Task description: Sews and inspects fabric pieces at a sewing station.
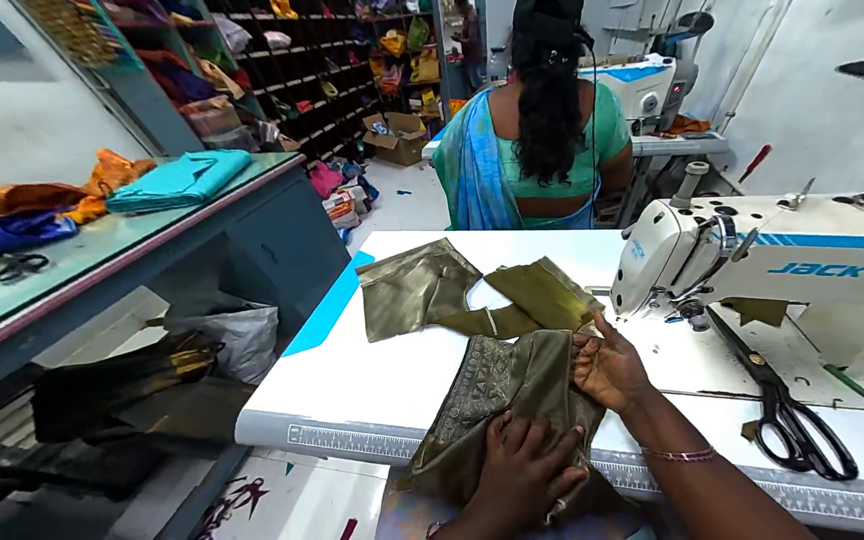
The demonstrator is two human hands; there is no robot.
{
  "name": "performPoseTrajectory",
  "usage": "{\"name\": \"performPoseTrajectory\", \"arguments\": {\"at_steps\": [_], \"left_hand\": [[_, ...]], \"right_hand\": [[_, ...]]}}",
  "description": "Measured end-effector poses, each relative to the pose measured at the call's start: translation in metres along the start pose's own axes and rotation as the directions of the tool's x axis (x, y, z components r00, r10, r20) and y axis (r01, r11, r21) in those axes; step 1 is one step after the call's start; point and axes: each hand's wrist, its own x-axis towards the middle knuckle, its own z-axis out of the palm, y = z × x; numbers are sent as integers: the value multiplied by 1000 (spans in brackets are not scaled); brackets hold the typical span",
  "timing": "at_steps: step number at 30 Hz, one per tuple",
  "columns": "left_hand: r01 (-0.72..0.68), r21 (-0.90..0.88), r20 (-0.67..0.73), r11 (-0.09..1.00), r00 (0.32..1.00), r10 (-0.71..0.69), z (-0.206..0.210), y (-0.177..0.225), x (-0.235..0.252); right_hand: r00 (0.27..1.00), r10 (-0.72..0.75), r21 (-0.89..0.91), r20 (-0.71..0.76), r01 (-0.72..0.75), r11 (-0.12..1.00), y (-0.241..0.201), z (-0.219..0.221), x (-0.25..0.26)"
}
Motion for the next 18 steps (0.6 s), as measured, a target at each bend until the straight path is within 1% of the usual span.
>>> {"name": "performPoseTrajectory", "arguments": {"at_steps": [3, 5, 7, 10, 11, 12, 15, 18], "left_hand": [[-5, 25, 8, 1000, 1000, 5, 0, 0, 3], [-10, 40, 11, 999, 1000, 9, 0, 1, 4], [-11, 40, 12, 999, 1000, 11, 0, 1, 4], [-21, 47, 21, 999, 1000, 20, -1, 1, 5], [-24, 51, 17, 998, 1000, 23, 0, 1, 5], [-25, 50, 17, 998, 1000, 24, 0, 1, 5], [-12, 22, 25, 1000, 1000, 11, -1, 2, 6], [-9, 19, 50, 1000, 999, 8, -4, 2, 9]], "right_hand": [[995, -96, 26, 10, 96, 995, 3, 0, -2], [995, -99, 51, 3, 98, 994, 4, 2, -3], [1000, -1, 15, -14, 1, 1000, 4, 6, -3], [979, 198, -97, 45, -193, 976, -2, 8, 0], [971, 234, -109, 51, -228, 968, -5, 9, 2], [970, 239, -111, 42, -233, 966, -6, 12, 4], [991, 127, -99, -33, -130, 987, -3, 20, 11], [998, 50, 11, -45, -49, 999, 3, 20, 14]]}}
